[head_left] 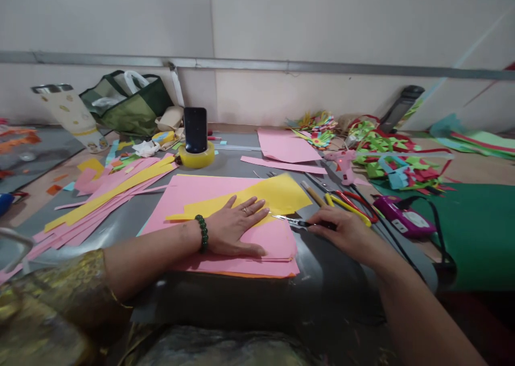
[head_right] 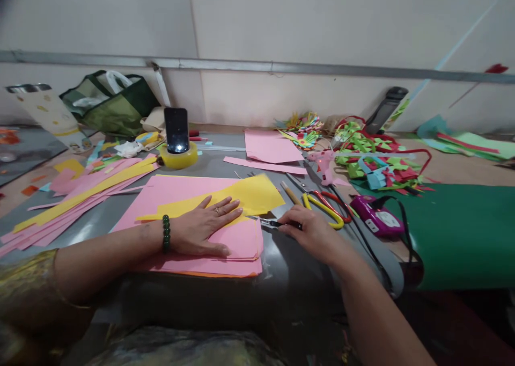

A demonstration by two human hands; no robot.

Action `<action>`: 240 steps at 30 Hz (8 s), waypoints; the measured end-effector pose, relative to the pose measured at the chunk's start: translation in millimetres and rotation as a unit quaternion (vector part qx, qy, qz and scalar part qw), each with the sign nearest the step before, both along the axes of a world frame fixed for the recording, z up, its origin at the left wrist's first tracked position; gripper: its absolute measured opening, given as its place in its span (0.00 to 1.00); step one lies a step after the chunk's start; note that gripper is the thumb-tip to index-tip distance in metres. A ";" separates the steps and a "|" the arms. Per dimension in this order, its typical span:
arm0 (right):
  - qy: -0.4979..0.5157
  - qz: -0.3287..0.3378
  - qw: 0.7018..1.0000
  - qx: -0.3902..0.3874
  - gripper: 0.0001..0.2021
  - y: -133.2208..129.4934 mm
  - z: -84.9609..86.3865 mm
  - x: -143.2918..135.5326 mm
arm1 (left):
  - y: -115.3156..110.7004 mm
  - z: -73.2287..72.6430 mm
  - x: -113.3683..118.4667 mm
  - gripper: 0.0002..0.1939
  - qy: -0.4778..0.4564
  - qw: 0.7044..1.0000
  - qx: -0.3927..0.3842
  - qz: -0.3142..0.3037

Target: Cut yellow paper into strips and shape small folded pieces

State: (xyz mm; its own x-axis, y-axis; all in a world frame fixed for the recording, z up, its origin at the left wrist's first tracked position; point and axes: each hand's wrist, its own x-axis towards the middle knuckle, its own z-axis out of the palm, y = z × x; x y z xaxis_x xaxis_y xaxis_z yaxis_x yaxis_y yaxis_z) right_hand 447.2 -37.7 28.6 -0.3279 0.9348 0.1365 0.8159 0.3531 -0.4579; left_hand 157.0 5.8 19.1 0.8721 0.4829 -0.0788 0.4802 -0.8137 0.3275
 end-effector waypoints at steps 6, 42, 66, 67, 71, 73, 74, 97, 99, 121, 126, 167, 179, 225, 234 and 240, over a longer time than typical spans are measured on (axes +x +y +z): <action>-0.007 -0.008 1.000 -0.002 0.09 1.2 2.5 0.8 | -0.3 -0.5 0.0 0.48 -0.002 1.000 0.006 0.001; -0.009 0.002 1.000 0.030 0.07 -8.9 -2.3 -14.7 | -7.2 -3.1 -15.6 0.48 -0.012 1.000 0.005 0.024; 0.031 -0.019 0.999 0.040 0.08 2.7 -13.2 -12.9 | -7.4 0.5 1.4 0.51 -0.001 1.000 0.003 0.021; 0.030 -0.015 0.999 0.041 0.08 2.2 -12.7 -11.8 | -8.1 -0.1 0.6 0.52 0.000 1.000 0.000 0.022; 0.017 -0.003 1.000 0.024 0.08 0.1 -10.1 -6.0 | -9.3 0.1 1.3 0.53 0.005 1.000 -0.011 0.025; 0.010 -0.005 1.000 0.019 0.08 -1.1 -9.0 -4.5 | -9.0 0.6 2.1 0.53 0.006 1.000 -0.013 0.025; 0.009 -0.005 1.000 0.019 0.08 -1.6 -8.5 -4.3 | -8.8 0.8 2.2 0.53 0.006 1.000 -0.014 0.026; 0.001 0.002 1.000 -0.007 0.09 0.6 -0.2 -7.9 | -7.4 6.3 -31.3 0.47 0.036 0.998 0.000 0.044; -0.004 0.002 1.000 -0.002 0.08 1.3 1.4 -9.3 | -10.7 4.6 -36.0 0.48 0.042 0.998 -0.005 0.052; 0.007 0.035 0.999 0.023 0.06 -4.0 -2.1 -21.7 | -21.9 1.6 -28.0 0.48 0.004 0.999 0.017 0.050; 0.009 0.036 0.999 0.021 0.07 -2.7 -2.9 -26.5 | -16.4 3.0 -22.6 0.50 -0.001 1.000 0.011 0.012; 0.033 0.050 0.998 0.004 0.08 -9.7 -2.6 -42.6 | -22.5 1.0 -30.0 0.48 0.009 0.999 0.000 0.046; 0.003 0.044 0.999 -0.027 0.09 -13.3 5.9 -67.3 | -22.8 -2.5 -27.9 0.49 0.004 0.999 0.005 0.052; 0.009 0.041 0.999 0.014 0.07 -4.4 1.2 -53.0 | -26.3 -2.0 -27.7 0.49 0.023 0.995 0.011 0.096; -0.020 0.058 0.998 0.016 0.08 -2.5 2.1 -66.1 | -24.4 4.3 -38.4 0.47 0.026 0.996 0.007 0.080; -0.051 0.045 0.998 0.004 0.09 -4.6 2.2 -67.4 | -26.2 5.5 -61.6 0.48 0.049 0.996 0.022 0.065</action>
State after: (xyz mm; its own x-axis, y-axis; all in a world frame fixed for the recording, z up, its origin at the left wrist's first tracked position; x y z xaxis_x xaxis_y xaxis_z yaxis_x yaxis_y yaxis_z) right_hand 379.8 -42.3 30.8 -0.4231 0.9000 0.1050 0.8232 0.4303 -0.3703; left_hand 95.4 -20.4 24.6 0.7918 0.5954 -0.1359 0.6095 -0.7558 0.2395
